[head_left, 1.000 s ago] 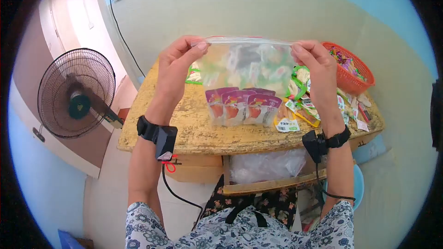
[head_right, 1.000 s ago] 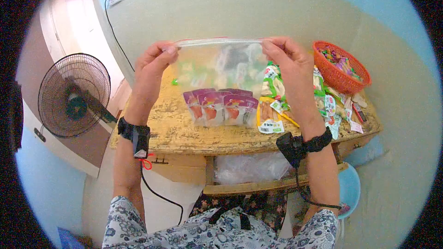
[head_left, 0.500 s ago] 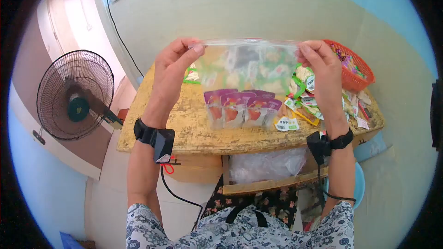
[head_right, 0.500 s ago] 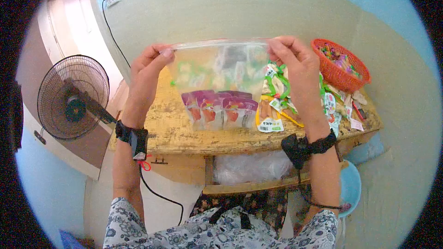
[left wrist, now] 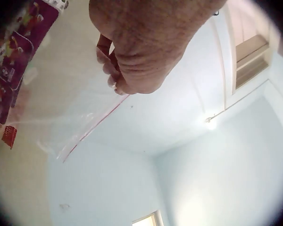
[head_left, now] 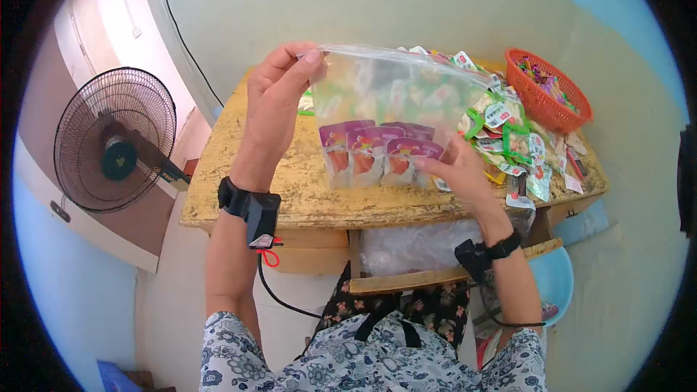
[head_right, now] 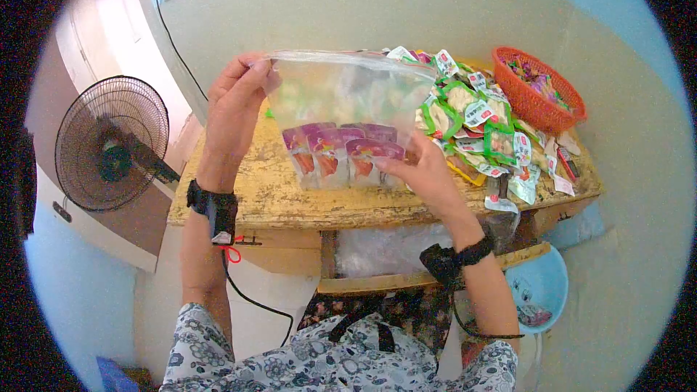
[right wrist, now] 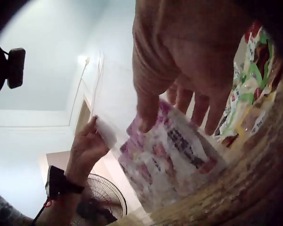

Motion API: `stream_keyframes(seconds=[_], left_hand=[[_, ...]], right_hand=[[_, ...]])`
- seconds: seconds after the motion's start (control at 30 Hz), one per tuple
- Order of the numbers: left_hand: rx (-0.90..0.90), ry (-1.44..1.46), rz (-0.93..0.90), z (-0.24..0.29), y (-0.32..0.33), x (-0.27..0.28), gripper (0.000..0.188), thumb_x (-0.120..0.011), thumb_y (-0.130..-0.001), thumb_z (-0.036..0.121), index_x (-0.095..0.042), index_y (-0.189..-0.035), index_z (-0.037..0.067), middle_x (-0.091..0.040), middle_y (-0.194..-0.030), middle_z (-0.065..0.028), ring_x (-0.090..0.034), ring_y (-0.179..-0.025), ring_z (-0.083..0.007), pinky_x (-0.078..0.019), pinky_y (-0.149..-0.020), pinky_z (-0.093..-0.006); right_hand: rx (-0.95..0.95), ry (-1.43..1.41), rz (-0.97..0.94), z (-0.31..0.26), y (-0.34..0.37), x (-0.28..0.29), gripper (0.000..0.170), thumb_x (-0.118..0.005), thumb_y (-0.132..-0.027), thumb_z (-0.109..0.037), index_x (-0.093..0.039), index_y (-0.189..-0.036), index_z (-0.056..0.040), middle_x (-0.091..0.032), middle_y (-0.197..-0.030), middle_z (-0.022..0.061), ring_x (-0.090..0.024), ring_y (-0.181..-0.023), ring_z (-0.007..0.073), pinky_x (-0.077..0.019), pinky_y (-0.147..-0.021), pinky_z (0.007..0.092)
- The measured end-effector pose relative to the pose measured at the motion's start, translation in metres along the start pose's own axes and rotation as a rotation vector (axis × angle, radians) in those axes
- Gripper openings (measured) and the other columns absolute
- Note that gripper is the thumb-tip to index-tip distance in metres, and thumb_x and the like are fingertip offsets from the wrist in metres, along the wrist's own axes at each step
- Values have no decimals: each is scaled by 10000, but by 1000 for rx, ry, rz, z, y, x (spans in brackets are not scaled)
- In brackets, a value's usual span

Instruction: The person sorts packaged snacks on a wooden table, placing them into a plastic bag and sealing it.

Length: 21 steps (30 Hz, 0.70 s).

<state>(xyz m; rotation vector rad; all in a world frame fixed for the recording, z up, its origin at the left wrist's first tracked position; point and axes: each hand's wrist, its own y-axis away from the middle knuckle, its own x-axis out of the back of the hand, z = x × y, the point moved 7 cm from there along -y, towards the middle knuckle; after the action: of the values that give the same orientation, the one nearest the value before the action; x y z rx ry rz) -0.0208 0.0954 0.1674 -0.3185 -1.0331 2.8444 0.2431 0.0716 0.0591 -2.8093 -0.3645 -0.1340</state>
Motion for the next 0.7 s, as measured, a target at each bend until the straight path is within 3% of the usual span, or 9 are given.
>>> stream_keyframes(seconds=[0.13, 0.3, 0.4, 0.43, 0.53, 0.7], left_hand=[[40, -19, 50, -13, 16, 7, 436, -680, -961, 213, -570, -1320, -7, -672, -1193, -111, -629, -1053, -151, -471, -984, -322], [224, -178, -27, -61, 67, 10, 881, -785, -859, 157, -278, -1562, 2, -544, -1400, -203, -567, -1267, -251, -460, -1072, -411], [368, -244, -51, -93, 88, 6, 738, -777, -841, 114, -432, -1490, 43, -597, -1355, -120, -548, -1281, -214, -438, -1076, -366], [394, -140, -78, -97, 92, -4, 691, -777, -836, 89, -467, -1452, 44, -617, -1314, -92, -564, -1251, -201, -449, -1059, -351], [439, -136, -113, -111, 106, -13, 618, -772, -829, 57, -508, -1387, 46, -625, -1291, -69, -573, -1229, -187, -452, -1054, -349], [419, -101, -27, -116, 115, -20, 561, -770, -814, 26, -527, -1320, 44, -643, -1239, -63, -600, -1159, -159, -478, -1007, -334]], right_hand=[[-84, 97, 42, 8, -1, -4, 353, -727, -916, -119, -642, -1238, -2, -711, -1121, 36, -643, -992, 105, -510, -877, 288], [-66, 5, 103, 20, 4, -2, 291, -693, -937, -102, -657, -1210, -6, -711, -1125, 42, -634, -1030, 111, -496, -911, 289], [-48, -113, 132, 25, 3, -6, 297, -666, -945, -78, -643, -1234, -10, -701, -1166, 49, -633, -1056, 120, -487, -952, 304], [-35, -171, 144, 28, 2, -8, 301, -658, -948, -70, -638, -1243, -11, -697, -1183, 51, -634, -1065, 125, -485, -965, 309], [-12, -250, 142, 31, 3, -13, 365, -629, -959, -55, -592, -1319, -14, -662, -1276, 65, -596, -1180, 144, -434, -1050, 325], [81, -295, 181, 34, 0, -16, 335, -623, -958, -57, -610, -1289, -10, -675, -1232, 62, -609, -1140, 154, -449, -1028, 328]])
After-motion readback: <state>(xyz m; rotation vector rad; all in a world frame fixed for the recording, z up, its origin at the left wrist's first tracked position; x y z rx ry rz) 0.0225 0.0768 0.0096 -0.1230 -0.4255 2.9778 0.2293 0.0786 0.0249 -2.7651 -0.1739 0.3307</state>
